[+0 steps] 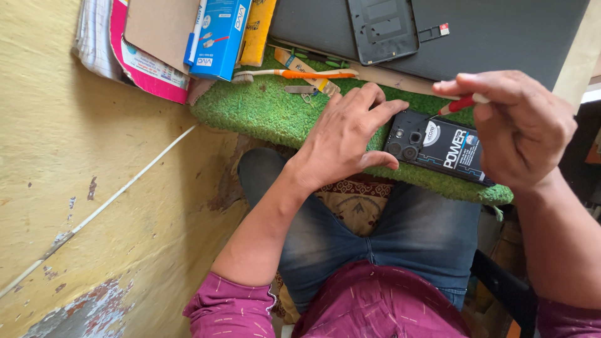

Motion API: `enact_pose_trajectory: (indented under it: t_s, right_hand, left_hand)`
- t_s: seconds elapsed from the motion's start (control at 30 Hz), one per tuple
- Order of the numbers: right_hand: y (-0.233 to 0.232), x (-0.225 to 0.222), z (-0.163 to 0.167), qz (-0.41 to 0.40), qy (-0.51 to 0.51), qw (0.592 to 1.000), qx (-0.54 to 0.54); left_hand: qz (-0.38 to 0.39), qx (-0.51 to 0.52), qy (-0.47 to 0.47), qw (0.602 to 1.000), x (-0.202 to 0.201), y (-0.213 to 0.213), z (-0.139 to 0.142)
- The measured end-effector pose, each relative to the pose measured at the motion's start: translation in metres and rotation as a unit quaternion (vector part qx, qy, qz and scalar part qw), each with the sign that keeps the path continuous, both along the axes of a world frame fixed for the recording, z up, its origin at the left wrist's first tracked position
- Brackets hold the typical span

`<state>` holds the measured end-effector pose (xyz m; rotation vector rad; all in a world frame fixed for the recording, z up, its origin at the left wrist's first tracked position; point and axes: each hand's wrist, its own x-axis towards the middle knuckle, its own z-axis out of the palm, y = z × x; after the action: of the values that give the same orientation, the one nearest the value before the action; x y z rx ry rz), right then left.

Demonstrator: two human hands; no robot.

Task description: The person removes the back cover of a smartphone and then uses a red-handled screwdriver to unscrew multiple screws around the battery and camera area. The back cover is placed on a laptop, and the phone remains on the person's lap during the process.

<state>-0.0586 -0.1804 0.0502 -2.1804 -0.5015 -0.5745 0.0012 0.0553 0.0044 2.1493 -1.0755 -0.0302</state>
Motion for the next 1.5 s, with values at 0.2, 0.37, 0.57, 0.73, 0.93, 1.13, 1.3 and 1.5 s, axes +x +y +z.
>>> enact_pose_trajectory:
  t_s: [0.2,0.37,0.57,0.73,0.93,1.13,1.3,1.5]
  right_hand:
    - [0.005,0.003,-0.003,-0.064,-0.039,0.997,-0.017]
    - [0.003,-0.002,0.002,-0.011,-0.007,1.000,-0.003]
    - [0.004,0.000,0.000,-0.063,-0.040,0.997,-0.021]
    - [0.003,-0.003,0.001,-0.042,-0.029,0.999,-0.014]
    - [0.007,-0.001,0.000,-0.061,-0.048,0.997,-0.025]
    - [0.005,-0.005,0.005,-0.056,-0.031,0.998,-0.018]
    - [0.007,-0.008,0.002,-0.050,-0.054,0.997,-0.038]
    - [0.006,-0.010,-0.001,-0.050,-0.019,0.999,-0.001]
  left_hand:
    - [-0.006,0.000,0.001,1.000,0.001,-0.001,0.003]
    - [-0.014,0.007,0.007,1.000,0.003,-0.002,0.005]
    - [-0.046,-0.002,0.039,0.998,0.011,-0.001,0.005]
    - [-0.077,-0.060,0.097,0.990,0.017,0.008,0.007]
    - [-0.023,-0.116,0.118,0.986,0.014,-0.008,0.004]
    - [-0.012,-0.122,0.049,0.991,0.004,-0.026,0.003]
    - [-0.007,-0.119,0.007,0.993,-0.002,-0.033,0.001]
    - [0.009,-0.124,-0.016,0.992,-0.001,-0.040,0.000]
